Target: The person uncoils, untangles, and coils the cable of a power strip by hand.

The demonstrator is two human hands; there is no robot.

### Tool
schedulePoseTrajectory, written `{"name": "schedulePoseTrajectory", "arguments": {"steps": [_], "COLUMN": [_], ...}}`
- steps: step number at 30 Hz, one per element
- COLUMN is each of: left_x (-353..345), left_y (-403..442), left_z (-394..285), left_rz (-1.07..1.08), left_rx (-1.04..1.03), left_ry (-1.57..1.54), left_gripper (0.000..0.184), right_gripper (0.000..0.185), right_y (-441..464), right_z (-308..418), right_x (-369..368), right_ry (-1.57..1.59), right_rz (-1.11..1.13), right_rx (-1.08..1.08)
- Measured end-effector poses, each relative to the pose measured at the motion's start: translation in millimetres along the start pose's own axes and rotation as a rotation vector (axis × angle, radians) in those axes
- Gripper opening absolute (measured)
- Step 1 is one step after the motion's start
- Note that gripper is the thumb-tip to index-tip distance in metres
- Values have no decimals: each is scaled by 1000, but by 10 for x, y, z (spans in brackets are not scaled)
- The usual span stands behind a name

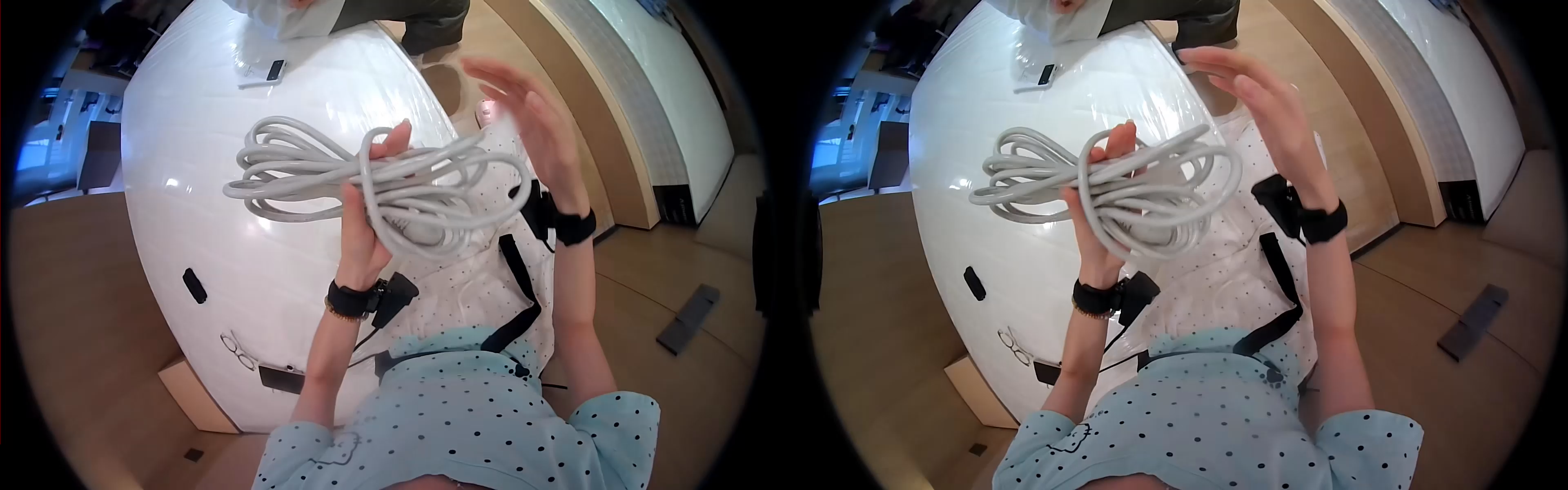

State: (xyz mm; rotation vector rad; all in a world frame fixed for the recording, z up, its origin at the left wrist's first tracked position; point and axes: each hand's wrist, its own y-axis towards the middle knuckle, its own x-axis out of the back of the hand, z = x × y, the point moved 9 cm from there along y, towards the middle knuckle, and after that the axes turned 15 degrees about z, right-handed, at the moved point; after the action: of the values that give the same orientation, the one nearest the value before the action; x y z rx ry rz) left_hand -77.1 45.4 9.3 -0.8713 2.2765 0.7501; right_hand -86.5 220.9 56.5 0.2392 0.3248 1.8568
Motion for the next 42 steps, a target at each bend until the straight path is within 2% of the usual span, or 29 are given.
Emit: {"name": "schedulePoseTrajectory", "arguments": {"steps": [2,5,9,11,13,14,16,19,21,24,27,29,30,31,32,34,37,42], "left_x": [-76,-96,64,36,9,39,114,135,126,127,285,259,-45,-203,-221,126,688,811], "left_y": [33,27,24,6,-26,-76,-191,-162,-134,-110,-164,-194,-38,25,12,-64,-212,-268], "left_z": [16,17,-91,-81,-72,-7,141,147,61,-51,99,82,-201,-375,-469,-486,-175,294], "left_rz": [78,-107,-49,-52,-84,-119,-195,-242,-141,-94,-82,29,140,217,233,144,-6,-30], "left_rx": [-68,-8,66,74,96,153,264,219,210,186,251,295,288,278,302,405,506,518], "left_ry": [-210,-214,188,272,397,350,254,240,328,484,556,923,1282,1503,1573,1495,1342,1177], "left_gripper": [61,67,71,69,68,67,67,69,72,64,58,68,79,77,75,71,64,53], "right_gripper": [64,59,52,61,67,77,82,90,92,93,83,72,67,65,63,60,56,53], "right_y": [135,129,294,293,332,350,333,314,312,334,380,391,387,390,394,373,385,446], "right_z": [22,187,416,522,683,519,271,61,-73,-52,-31,24,68,125,204,327,500,561], "right_x": [-151,-436,-304,-482,-798,-909,-1048,-1152,-1168,-1167,-1098,-1033,-1002,-993,-983,-926,-939,-934], "right_ry": [82,145,-140,-458,-809,-783,-885,-919,-823,-791,-632,-666,-685,-741,-796,-909,-882,-934], "right_rz": [163,279,313,325,410,470,404,458,564,471,392,390,387,399,411,461,516,490], "right_rx": [103,155,-103,-169,8,-35,-92,-291,-451,-330,-217,-116,-63,-24,14,4,100,97]}}
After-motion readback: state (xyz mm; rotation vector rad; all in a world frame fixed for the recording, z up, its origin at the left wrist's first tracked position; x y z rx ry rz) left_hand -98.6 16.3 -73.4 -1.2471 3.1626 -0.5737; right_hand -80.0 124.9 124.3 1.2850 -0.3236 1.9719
